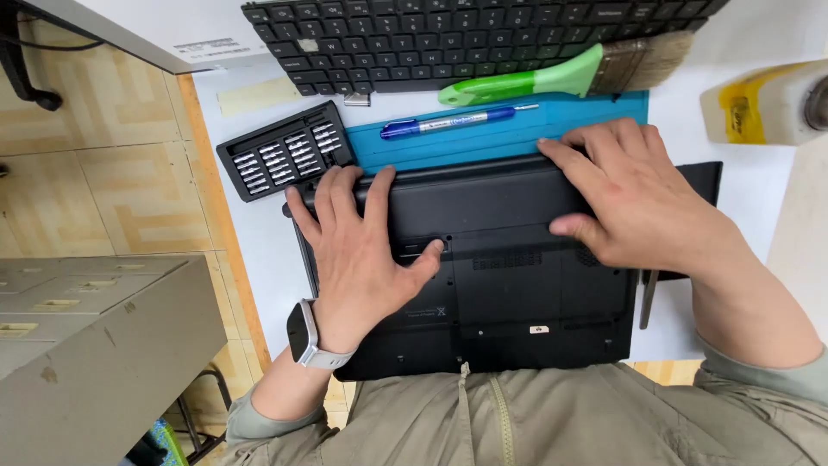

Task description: Removing a laptop battery and cleaning the battery contacts and compartment using a toothbrush and cleaning solution.

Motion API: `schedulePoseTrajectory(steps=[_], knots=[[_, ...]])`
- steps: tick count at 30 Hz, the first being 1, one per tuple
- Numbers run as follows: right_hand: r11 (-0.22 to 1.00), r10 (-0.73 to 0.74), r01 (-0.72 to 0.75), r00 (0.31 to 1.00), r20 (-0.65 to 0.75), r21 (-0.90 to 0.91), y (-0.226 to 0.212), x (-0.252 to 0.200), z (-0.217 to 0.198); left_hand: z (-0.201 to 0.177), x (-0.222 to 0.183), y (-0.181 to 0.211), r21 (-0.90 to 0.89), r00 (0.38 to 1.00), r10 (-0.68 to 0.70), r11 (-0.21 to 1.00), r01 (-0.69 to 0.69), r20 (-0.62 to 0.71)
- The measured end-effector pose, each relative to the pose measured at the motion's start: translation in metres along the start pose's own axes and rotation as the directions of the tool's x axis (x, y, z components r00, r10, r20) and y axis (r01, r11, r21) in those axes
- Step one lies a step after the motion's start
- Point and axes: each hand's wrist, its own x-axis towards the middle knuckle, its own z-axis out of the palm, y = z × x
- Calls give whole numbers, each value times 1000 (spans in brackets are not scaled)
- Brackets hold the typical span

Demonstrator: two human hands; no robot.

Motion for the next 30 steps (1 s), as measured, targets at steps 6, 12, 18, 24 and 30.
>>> schedulePoseTrajectory(steps=[6, 12, 18, 24, 30], knots=[[973, -6, -18, 995, -102, -230, -9, 0, 7, 1, 2, -1, 2, 1000, -4, 1000, 4, -11], [974, -23, -6, 992, -123, -225, -12, 0, 8, 0, 5, -1, -19, 998, 37, 999, -38, -43], [941, 21, -53, 995, -97, -334, -12, 4, 14, 2, 5, -5, -56, 994, 56, 997, -61, -93], [994, -12, -17, 966, -260, -112, -12, -1, 4, 4, 1, -14, -83, 996, 37, 996, -44, -76], [992, -77, 57, 980, -182, -115, -27, 15, 6, -3, 6, -28, -86, 986, 162, 982, -165, -45]])
